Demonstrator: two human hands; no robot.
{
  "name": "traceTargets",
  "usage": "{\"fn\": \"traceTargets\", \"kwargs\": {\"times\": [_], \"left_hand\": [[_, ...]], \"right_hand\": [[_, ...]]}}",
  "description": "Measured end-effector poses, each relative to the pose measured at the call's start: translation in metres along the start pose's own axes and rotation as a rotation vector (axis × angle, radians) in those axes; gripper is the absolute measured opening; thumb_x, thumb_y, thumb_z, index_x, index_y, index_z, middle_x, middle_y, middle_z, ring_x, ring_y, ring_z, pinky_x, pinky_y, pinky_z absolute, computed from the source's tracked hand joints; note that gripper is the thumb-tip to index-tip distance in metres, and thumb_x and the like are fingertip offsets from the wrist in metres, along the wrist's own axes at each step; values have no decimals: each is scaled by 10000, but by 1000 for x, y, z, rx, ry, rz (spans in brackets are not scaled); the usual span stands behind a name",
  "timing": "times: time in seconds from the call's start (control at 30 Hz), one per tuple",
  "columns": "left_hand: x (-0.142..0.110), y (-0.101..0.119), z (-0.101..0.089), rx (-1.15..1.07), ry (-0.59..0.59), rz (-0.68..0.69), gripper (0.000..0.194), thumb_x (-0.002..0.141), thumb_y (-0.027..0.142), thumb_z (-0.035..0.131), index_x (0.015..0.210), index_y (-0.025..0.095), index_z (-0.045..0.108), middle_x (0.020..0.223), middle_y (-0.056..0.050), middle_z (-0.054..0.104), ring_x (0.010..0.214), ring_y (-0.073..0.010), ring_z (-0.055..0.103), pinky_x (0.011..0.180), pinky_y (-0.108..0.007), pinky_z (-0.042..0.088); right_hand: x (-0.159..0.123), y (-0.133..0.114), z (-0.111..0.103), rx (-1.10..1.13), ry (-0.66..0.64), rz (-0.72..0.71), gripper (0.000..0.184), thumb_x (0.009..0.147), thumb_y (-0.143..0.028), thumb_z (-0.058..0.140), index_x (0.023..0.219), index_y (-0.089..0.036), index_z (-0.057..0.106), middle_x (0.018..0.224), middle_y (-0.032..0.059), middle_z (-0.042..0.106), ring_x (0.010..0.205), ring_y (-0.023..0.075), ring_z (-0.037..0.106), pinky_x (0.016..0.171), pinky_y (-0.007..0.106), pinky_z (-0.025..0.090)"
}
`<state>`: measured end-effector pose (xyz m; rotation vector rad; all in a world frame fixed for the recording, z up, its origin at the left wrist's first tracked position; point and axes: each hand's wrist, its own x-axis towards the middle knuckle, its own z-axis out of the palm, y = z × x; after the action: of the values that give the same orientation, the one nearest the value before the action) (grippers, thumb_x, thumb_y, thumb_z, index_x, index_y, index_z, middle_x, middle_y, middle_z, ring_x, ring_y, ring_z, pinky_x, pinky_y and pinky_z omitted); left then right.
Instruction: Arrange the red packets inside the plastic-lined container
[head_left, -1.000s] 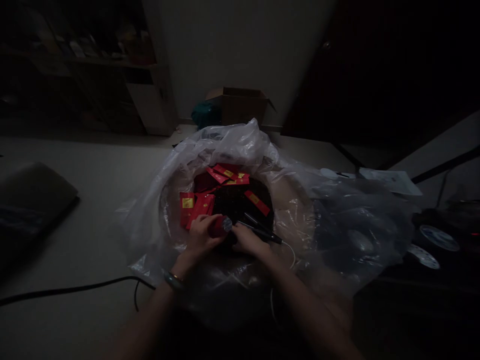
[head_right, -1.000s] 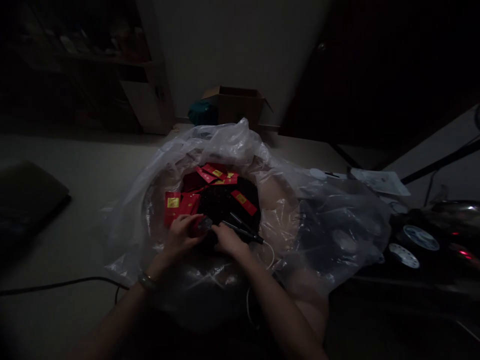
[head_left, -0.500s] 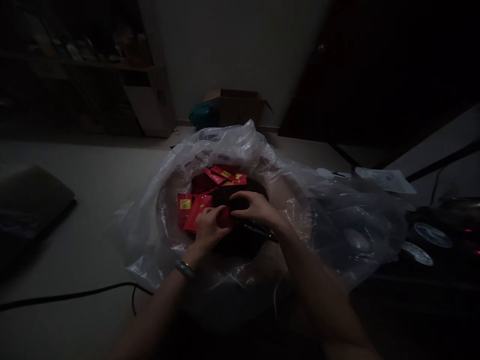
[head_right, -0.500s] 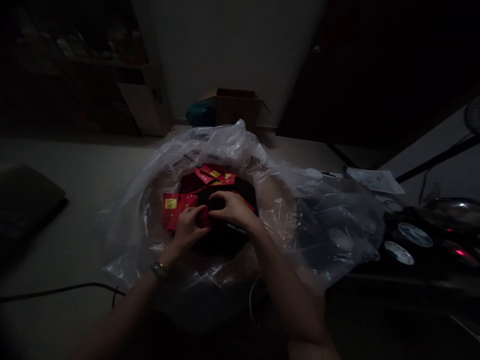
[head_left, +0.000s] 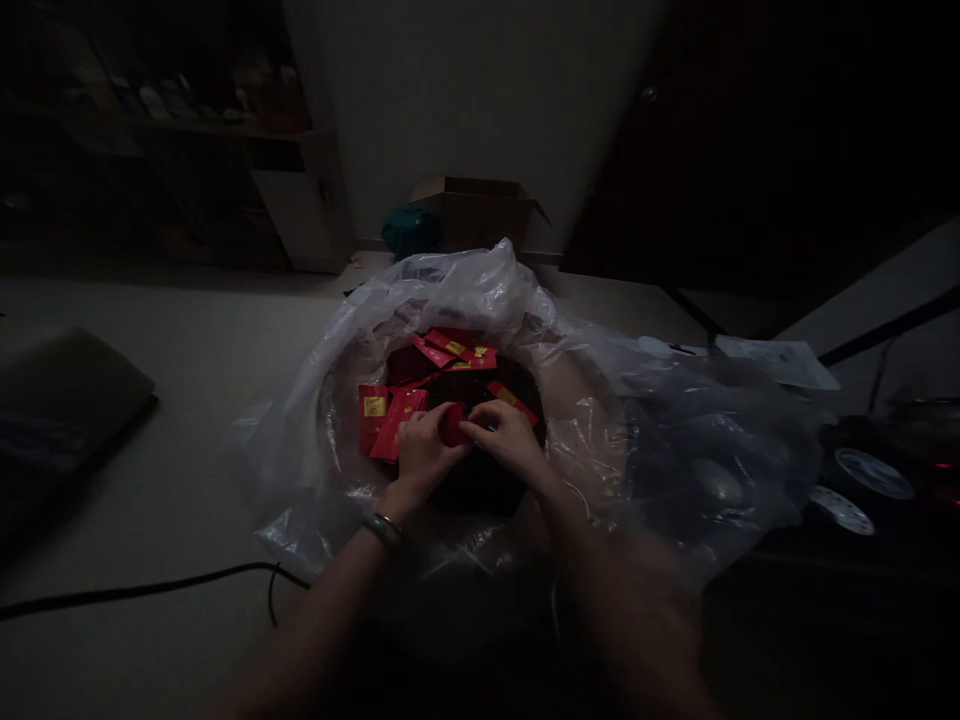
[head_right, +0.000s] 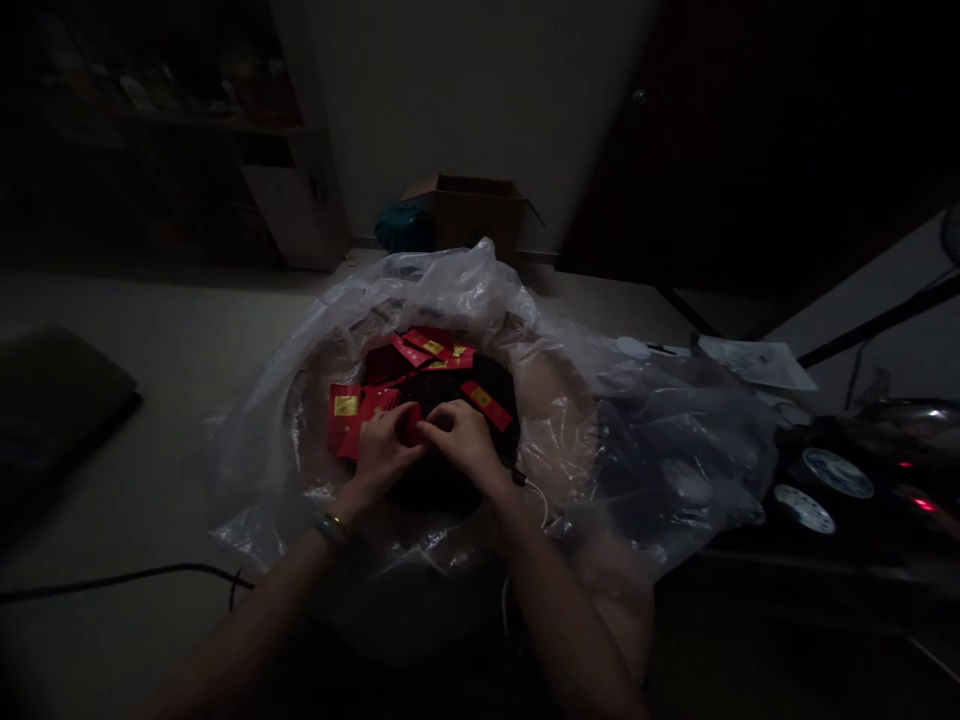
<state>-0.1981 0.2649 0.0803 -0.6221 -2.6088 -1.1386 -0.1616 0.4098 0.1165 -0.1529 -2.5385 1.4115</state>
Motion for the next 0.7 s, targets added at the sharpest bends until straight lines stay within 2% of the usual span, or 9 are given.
{"fn": "traceTargets", "kwargs": {"times": [0.07,0.13,0.2,0.3,0.37,0.5,0.6,0.7], "left_hand": [[1,-3,0,-111,-25,-23,572,608,313,791,1137,188,612,1031,-89,685,953,-278,611,873,-429,451],[4,-8,0,-331,-89,-83,665,580,343,808,1182,169,583,1099,-102,670,995,-269,607,880,-397,457],[9,-14,0,-595,-192,-230,702,573,397,805,1188,144,580,1096,-110,674,979,-253,618,837,-351,476],[14,-22,0,-898,-363,-512,648,571,479,787,1087,117,640,962,-95,711,831,-216,649,737,-304,488],[15,-26,-1,-1016,-442,-602,608,549,476,803,1024,121,669,877,-67,721,746,-184,648,703,-283,483],[13,-28,-6,-1125,-534,-615,540,524,410,839,966,141,685,833,-39,722,702,-153,643,695,-263,480],[13,-26,-10,-1122,-563,-598,513,536,411,833,946,142,683,836,-41,719,709,-152,641,687,-254,474],[15,-22,-12,-1066,-525,-576,489,559,443,809,923,141,682,814,-32,711,706,-149,629,665,-241,462]], "right_hand": [[2,9,5,38,21,25,111,707,-288,621,682,-181,631,778,32,667,774,169,613,758,306,484],[7,16,4,125,22,44,126,707,-298,604,689,-175,622,831,44,685,777,169,624,749,303,489],[11,20,0,209,31,52,163,694,-335,616,685,-171,615,912,64,698,800,176,636,752,308,494],[14,22,-5,307,53,78,205,657,-371,654,677,-170,622,990,78,700,821,185,648,754,308,500],[13,23,-5,343,67,110,223,637,-382,673,701,-171,641,940,68,709,785,185,652,727,302,504],[11,24,-1,344,81,193,263,629,-401,674,744,-165,660,690,30,681,637,171,624,605,281,490],[9,24,3,321,75,167,243,614,-373,689,734,-164,656,704,26,679,653,160,617,616,272,486],[8,23,5,337,54,135,306,586,-320,712,848,-170,663,747,14,683,710,156,624,662,270,490]]}}
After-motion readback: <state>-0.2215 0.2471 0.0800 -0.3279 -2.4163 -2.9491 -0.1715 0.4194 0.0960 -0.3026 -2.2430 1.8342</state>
